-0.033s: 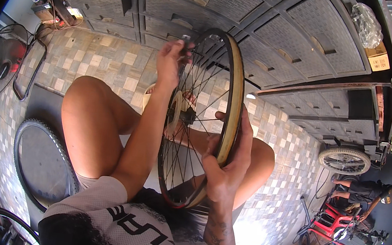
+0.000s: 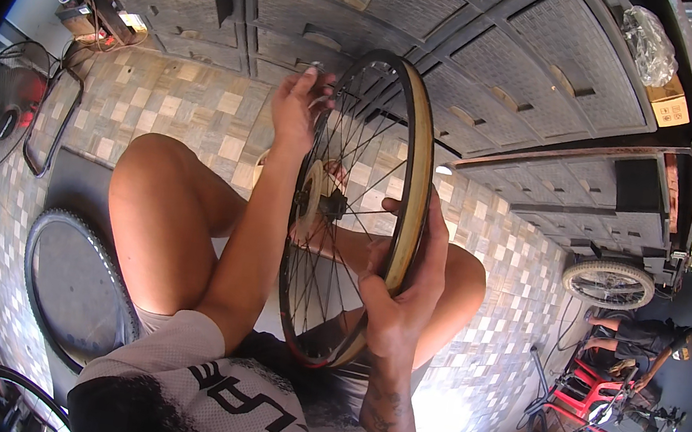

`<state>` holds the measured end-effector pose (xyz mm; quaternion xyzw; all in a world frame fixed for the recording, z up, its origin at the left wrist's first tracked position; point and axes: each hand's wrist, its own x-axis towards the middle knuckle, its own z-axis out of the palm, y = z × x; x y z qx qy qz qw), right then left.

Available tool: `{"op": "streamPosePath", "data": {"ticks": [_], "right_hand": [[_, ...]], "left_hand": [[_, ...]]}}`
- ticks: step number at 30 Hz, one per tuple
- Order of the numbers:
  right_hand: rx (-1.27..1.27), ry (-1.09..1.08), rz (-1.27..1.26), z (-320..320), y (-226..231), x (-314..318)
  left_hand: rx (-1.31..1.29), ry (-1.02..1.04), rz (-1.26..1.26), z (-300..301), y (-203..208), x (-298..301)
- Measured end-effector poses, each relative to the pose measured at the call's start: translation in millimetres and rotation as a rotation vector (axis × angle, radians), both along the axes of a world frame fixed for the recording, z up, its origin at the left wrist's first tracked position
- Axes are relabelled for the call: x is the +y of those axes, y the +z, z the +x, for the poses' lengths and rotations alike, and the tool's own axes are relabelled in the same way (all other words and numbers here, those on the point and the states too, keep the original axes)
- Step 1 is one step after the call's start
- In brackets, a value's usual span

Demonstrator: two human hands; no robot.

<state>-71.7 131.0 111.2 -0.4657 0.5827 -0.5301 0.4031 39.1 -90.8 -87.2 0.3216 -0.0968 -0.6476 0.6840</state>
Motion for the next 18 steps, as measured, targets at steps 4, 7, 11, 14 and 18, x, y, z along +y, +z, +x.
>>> {"op": "streamPosePath", "data": {"ticks": [4,7,11,14,18], "right_hand": [[0.022,0.003,0.003,-3,0,-8],[0.017,0.01,0.002,-2,0,-9],[0.017,0.004,0.01,-2,1,-8],[0.027,0.001,0.015,-4,1,-8],[0.059,0.022,0.01,-7,-1,-8]], "left_hand": [[0.352,-0.038,0.015,15,-10,-16],[0.456,-0.082,-0.032,15,-13,-23],[0.17,0.017,-0.028,18,-16,-27],[-0.064,-0.032,-0.005,18,-20,-34],[-0.3,-0.223,0.005,1,-22,-51]]}}
